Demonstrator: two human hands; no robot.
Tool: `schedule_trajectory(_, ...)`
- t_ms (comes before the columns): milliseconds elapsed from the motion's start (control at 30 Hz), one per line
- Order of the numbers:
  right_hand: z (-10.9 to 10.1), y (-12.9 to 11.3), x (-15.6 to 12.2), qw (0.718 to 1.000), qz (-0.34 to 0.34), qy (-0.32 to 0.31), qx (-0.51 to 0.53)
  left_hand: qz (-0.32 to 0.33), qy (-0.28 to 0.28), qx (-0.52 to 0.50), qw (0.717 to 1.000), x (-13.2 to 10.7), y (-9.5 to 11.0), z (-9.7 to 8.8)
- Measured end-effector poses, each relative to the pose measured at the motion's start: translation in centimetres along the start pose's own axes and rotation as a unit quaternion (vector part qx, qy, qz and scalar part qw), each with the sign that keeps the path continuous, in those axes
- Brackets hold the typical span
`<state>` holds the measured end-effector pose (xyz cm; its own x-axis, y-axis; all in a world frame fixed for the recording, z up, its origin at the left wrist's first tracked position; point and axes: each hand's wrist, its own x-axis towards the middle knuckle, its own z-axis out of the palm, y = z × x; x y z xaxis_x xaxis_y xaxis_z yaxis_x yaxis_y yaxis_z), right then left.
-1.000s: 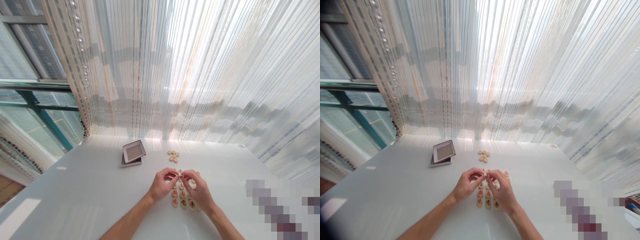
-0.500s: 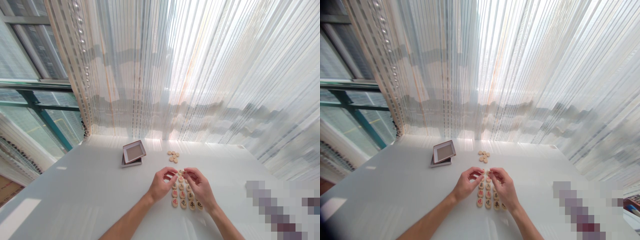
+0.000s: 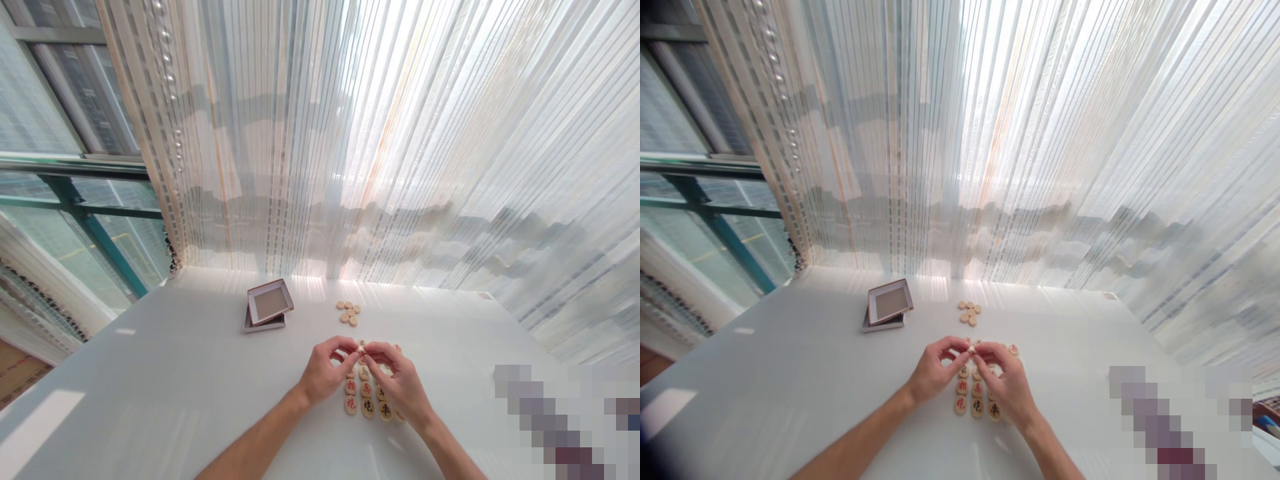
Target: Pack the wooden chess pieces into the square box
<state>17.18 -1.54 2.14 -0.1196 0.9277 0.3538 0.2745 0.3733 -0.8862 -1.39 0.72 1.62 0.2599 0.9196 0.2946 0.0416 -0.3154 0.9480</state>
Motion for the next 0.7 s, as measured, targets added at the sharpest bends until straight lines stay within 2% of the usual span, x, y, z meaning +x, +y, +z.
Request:
schedule_trajectory(167,-0.03,-0.24,0.07,0.999,-0.019,-0.002,-0.036,0.019,-0.009,0.008,1.000,-0.13,0.02,0.13)
schedule_trajectory(300,-0.08,-0.51,0.04,0.999,-0.006,-0.005,-0.041,0.044,-0.028,0.025,0.998,-0.29,0.26,0.25)
schedule_trajectory(700,0.11,-0.23,-0.10,1.000,0.020,-0.008,0.000,0.070,-0.043,0.046,0.996,-0.40,0.29,0.34)
